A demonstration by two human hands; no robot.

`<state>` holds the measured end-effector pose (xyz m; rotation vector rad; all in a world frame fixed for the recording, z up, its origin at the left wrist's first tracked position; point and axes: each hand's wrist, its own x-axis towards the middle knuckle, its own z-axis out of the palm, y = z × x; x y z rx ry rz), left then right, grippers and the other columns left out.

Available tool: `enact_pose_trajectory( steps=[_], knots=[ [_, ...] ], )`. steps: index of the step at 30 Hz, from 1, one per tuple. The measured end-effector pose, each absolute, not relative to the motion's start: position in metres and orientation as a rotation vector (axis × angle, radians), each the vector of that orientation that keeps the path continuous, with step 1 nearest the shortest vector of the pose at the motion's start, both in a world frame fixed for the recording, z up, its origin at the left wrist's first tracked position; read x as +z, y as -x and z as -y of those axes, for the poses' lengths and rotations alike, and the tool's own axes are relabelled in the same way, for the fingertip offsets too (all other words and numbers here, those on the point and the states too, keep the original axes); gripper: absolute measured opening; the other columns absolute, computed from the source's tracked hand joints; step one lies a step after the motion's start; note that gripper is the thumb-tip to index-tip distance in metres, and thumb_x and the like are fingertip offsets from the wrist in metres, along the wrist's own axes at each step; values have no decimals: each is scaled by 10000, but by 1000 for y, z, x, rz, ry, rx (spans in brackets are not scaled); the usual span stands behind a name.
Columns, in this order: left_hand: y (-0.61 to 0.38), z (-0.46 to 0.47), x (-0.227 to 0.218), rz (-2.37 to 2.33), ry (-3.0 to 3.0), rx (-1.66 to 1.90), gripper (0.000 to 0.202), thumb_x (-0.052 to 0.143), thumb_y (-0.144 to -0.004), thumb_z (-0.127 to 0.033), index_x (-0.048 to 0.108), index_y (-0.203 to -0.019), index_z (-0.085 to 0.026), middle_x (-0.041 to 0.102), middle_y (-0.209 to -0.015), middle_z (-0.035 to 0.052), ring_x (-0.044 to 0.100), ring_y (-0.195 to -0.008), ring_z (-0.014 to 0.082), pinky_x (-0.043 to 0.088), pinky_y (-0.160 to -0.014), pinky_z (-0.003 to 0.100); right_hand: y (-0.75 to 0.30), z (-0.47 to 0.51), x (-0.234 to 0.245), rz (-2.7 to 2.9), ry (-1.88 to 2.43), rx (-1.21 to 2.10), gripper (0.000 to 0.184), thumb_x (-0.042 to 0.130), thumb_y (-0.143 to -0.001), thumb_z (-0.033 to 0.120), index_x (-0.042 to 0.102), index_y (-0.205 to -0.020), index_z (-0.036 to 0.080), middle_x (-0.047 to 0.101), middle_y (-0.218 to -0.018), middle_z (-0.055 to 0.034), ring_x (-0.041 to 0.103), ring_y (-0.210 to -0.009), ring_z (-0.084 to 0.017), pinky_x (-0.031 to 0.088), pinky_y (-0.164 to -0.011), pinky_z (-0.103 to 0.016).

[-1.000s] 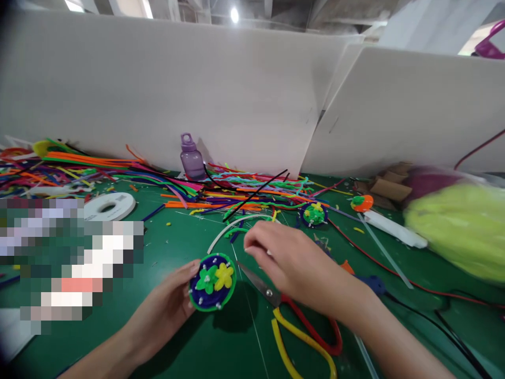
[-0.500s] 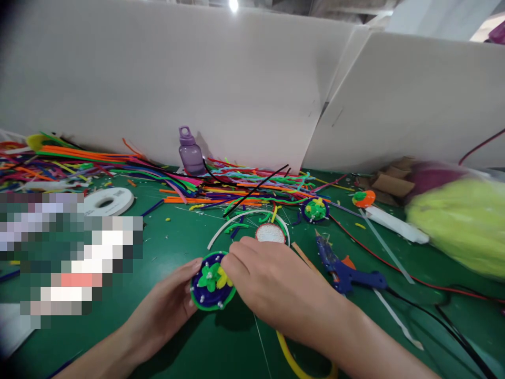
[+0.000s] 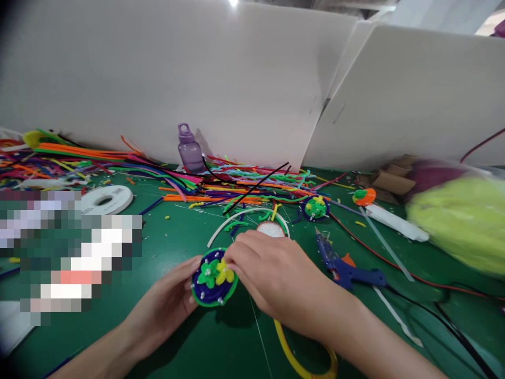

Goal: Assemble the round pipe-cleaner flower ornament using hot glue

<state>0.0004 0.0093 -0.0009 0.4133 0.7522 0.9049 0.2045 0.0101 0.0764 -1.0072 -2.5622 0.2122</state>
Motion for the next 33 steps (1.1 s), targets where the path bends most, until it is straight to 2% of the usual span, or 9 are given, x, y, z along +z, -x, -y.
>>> enact_pose_trajectory(
  steps=[6,16,21,24,29,33],
  knots=[
    [-1,-9,1,-714,-429,906,111,662,-791,-214,681,-861,-130,568,-684,-11,497,-602,67,444,-605,194,-206,-13,73,2433,1024,438,72,484,-926,204,554,-915,218,630,-873,40,557,-825,-105,393,-787,-233],
    [0,-9,2,-742,-442,888,143,659,-796,-238,683,-901,-144,613,-777,17,530,-667,87,453,-649,210,-205,-15,64,2481,993,419,128,450,-945,248,569,-914,213,635,-852,26,556,-814,-115,387,-752,-241],
    [1,-7,2,-716,-435,886,116,652,-802,-222,681,-877,-138,561,-679,-14,483,-589,59,427,-585,178,-206,-16,69,2427,1020,423,100,483,-927,229,574,-889,210,631,-841,24,560,-802,-115,391,-756,-242],
    [0,-7,2,-722,-430,888,104,655,-798,-216,677,-864,-139,568,-686,-11,503,-606,64,436,-593,180,-205,-16,74,2358,1052,453,99,472,-932,227,542,-865,207,610,-832,29,542,-789,-111,386,-755,-246],
    [0,-7,4,-769,-428,904,121,680,-773,-219,676,-874,-154,643,-833,23,543,-650,87,460,-630,213,-202,-14,80,2344,1213,484,209,338,-964,260,399,-772,208,500,-773,17,427,-680,-126,358,-617,-260],
    [0,-8,7,-770,-423,910,114,695,-759,-228,676,-849,-160,649,-822,22,567,-683,104,468,-660,227,-202,-11,82,2378,1300,580,137,356,-952,262,393,-827,221,497,-795,26,411,-671,-127,346,-576,-252]
  ],
)
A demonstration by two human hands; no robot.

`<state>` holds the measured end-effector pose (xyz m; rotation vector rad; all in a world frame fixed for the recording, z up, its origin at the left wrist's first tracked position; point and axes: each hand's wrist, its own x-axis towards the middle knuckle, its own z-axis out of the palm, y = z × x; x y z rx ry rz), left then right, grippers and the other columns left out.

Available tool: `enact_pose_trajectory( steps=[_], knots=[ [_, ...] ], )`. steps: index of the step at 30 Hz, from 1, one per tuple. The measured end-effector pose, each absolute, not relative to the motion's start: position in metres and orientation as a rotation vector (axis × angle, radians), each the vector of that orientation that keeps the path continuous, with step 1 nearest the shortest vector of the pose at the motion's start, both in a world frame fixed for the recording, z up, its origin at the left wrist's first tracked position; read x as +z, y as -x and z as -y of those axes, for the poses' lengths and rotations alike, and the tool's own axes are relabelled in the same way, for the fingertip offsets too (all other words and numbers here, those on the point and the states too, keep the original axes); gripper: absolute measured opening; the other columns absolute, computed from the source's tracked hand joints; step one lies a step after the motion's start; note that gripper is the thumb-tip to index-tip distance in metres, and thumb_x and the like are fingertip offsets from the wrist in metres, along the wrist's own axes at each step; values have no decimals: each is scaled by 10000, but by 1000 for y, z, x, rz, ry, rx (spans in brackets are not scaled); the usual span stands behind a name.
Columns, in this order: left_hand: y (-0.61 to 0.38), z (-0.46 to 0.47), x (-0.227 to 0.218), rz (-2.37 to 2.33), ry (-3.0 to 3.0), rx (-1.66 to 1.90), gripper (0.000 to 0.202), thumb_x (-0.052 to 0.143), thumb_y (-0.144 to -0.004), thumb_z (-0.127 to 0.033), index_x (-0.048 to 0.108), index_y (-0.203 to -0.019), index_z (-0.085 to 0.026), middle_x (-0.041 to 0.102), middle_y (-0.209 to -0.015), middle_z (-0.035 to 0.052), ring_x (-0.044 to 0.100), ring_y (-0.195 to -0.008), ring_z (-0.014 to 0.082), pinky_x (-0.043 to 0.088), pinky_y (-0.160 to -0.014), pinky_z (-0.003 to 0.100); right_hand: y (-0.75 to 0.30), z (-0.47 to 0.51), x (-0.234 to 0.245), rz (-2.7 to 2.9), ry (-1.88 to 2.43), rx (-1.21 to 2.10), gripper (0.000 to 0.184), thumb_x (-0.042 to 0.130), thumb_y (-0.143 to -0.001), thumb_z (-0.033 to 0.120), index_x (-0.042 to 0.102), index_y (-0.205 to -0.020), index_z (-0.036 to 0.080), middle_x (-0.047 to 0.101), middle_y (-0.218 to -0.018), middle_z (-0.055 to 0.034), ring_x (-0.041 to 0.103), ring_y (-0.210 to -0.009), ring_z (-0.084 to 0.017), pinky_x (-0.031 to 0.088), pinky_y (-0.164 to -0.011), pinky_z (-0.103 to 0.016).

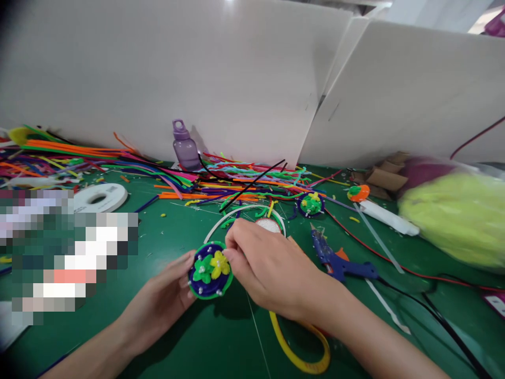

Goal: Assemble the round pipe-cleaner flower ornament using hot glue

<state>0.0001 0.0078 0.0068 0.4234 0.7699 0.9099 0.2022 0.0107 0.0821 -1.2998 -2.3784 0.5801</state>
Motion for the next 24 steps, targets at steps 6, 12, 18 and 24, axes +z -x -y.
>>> enact_pose_trajectory(
  steps=[6,12,18,24],
  knots=[
    [-1,-8,8,-816,-386,927,166,745,-706,-220,676,-845,-161,653,-805,18,575,-676,105,467,-651,228,-205,-14,82,2402,1107,698,51,449,-933,195,484,-903,217,546,-925,19,493,-829,-117,390,-705,-257],
    [0,-7,7,-804,-389,921,154,735,-718,-225,675,-848,-166,638,-763,4,576,-682,109,466,-655,230,-206,-17,73,2358,976,647,82,487,-906,135,527,-858,188,556,-856,9,504,-810,-114,400,-737,-258],
    [-1,-8,7,-765,-416,912,139,721,-734,-228,681,-854,-172,624,-743,-4,543,-626,86,457,-642,223,-206,-18,66,2324,886,596,109,487,-895,109,556,-839,173,574,-830,-12,525,-798,-125,423,-743,-271],
    [-1,-7,8,-800,-388,913,141,740,-715,-230,684,-833,-175,638,-757,-1,570,-661,99,459,-646,225,-210,-20,76,2282,1012,596,46,546,-877,172,567,-843,193,602,-832,4,541,-791,-125,413,-774,-275]
  ],
)
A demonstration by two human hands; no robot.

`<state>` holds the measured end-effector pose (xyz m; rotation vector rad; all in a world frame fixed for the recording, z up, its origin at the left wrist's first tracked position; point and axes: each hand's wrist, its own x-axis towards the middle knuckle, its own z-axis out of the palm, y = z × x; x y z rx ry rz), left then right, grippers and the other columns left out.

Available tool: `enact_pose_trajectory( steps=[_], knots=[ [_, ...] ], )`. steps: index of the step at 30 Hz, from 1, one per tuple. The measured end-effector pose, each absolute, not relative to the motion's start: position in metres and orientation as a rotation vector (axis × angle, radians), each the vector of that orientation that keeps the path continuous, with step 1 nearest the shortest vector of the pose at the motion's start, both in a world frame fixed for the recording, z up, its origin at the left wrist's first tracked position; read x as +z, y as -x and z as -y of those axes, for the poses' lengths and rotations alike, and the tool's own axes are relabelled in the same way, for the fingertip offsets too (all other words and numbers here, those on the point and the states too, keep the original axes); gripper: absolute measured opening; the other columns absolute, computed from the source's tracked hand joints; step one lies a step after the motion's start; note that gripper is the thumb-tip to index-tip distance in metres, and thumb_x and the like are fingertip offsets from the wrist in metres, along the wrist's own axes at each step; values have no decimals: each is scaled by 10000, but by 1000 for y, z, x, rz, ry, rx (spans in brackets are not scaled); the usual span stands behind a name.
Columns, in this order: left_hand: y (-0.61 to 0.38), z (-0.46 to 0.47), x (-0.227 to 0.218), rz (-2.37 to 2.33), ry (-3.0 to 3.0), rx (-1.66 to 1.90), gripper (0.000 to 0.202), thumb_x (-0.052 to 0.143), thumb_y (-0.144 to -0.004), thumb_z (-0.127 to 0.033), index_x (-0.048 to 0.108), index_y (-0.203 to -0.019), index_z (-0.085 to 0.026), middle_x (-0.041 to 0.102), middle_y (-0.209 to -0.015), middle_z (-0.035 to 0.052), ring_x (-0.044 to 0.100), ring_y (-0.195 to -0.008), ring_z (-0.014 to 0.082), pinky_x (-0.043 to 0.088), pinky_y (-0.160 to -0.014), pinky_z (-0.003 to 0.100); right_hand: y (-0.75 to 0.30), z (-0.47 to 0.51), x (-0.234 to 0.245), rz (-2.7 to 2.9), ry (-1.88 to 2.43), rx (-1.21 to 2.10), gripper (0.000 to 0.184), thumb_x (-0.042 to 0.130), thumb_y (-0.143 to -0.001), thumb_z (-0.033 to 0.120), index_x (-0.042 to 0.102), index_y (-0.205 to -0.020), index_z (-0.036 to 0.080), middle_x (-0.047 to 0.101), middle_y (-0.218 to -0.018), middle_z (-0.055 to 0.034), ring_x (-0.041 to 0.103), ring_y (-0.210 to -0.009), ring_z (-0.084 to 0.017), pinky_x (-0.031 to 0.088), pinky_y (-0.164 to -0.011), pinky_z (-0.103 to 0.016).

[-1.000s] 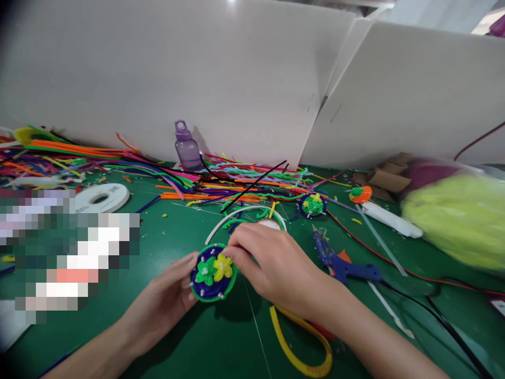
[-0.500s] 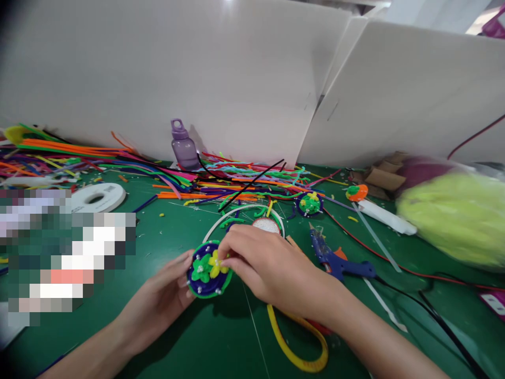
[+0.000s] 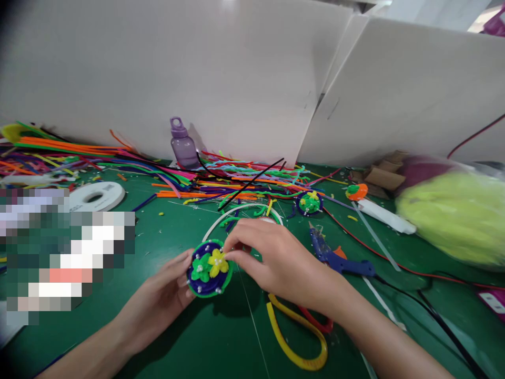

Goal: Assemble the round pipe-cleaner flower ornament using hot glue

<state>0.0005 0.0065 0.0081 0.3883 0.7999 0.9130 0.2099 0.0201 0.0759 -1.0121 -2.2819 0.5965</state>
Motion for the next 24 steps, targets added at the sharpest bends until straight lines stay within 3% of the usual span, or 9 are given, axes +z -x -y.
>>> enact_pose_trajectory(
  steps=[6,16,24],
  knots=[
    [1,-7,6,-748,-439,903,109,684,-773,-224,680,-870,-175,635,-783,9,544,-635,86,456,-627,212,-210,-22,75,2294,1190,758,96,590,-851,259,597,-940,225,633,-913,25,553,-798,-110,404,-701,-238],
    [1,-6,4,-759,-519,884,112,651,-801,-241,665,-886,-170,605,-813,18,513,-640,83,413,-588,202,-207,-23,72,2237,1228,800,110,586,-852,305,577,-926,223,639,-880,27,559,-763,-110,406,-664,-236],
    [1,-6,5,-790,-563,889,120,671,-784,-273,637,-794,-158,537,-711,-6,480,-614,77,396,-582,194,-209,-19,74,2262,1242,758,147,536,-877,311,559,-996,228,637,-898,1,565,-767,-133,419,-649,-249]
  ],
)
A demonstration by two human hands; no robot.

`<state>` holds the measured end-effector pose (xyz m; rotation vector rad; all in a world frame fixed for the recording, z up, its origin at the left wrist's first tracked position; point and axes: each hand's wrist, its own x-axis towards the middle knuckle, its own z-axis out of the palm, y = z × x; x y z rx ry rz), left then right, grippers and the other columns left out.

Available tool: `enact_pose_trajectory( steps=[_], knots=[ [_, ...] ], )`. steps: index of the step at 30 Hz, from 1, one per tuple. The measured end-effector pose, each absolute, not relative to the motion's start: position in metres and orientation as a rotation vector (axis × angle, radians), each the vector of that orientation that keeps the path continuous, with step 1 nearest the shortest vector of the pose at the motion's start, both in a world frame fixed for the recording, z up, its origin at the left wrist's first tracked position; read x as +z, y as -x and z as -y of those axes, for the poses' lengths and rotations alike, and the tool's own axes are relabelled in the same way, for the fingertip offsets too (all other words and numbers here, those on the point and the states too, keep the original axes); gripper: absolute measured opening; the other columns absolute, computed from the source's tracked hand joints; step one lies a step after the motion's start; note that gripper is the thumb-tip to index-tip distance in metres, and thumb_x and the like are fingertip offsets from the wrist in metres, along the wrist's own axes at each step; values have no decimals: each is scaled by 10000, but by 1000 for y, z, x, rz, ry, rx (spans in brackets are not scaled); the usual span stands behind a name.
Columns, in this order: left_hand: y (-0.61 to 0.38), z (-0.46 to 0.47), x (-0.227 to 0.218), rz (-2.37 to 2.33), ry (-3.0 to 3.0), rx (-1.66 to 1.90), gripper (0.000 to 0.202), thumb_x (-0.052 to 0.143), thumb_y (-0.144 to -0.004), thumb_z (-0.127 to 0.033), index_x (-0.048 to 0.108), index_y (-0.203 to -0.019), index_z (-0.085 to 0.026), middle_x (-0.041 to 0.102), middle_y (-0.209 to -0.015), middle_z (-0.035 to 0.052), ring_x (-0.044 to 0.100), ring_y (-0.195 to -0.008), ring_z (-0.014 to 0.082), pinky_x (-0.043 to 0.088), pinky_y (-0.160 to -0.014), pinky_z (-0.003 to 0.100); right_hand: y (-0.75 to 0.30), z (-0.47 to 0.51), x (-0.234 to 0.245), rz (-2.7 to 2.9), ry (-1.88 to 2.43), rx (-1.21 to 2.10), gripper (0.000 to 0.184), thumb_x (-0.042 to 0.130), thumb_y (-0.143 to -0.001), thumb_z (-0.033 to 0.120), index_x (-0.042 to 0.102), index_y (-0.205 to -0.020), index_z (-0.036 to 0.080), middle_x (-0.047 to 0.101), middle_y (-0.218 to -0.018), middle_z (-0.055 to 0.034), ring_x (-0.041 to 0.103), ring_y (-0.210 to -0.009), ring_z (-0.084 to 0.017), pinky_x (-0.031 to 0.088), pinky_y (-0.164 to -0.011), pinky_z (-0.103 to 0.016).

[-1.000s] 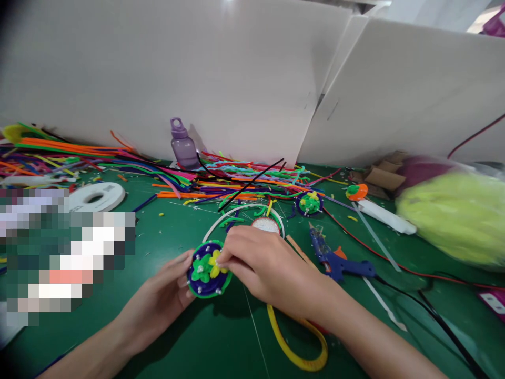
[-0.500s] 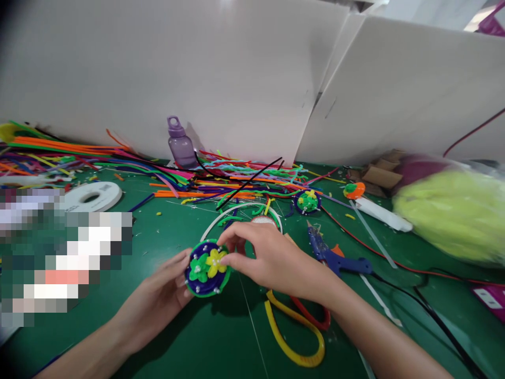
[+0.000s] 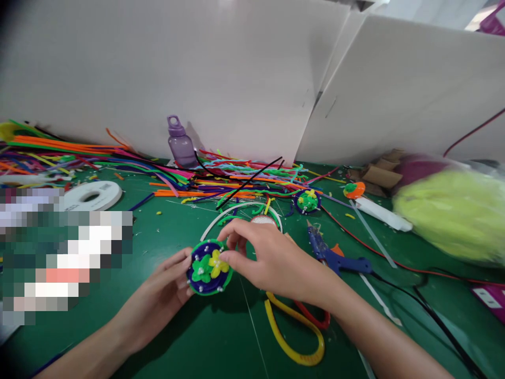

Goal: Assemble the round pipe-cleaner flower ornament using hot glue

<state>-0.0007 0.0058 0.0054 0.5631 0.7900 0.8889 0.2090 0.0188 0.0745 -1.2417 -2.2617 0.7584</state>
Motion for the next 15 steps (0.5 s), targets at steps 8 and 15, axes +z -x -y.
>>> enact_pose_trajectory(
  steps=[8,15],
  knots=[
    [1,-6,3,-775,-577,940,103,643,-809,-277,630,-829,-177,559,-760,-7,489,-642,82,394,-603,205,-202,-12,73,2425,1071,346,135,550,-860,230,571,-992,210,566,-1068,-53,517,-989,-191,426,-828,-325],
    [0,-5,6,-768,-589,927,86,621,-826,-268,621,-836,-183,565,-777,-6,500,-664,83,399,-623,203,-200,-10,72,2466,971,284,131,494,-888,192,624,-908,199,544,-1054,-63,501,-964,-179,432,-780,-311]
  ],
)
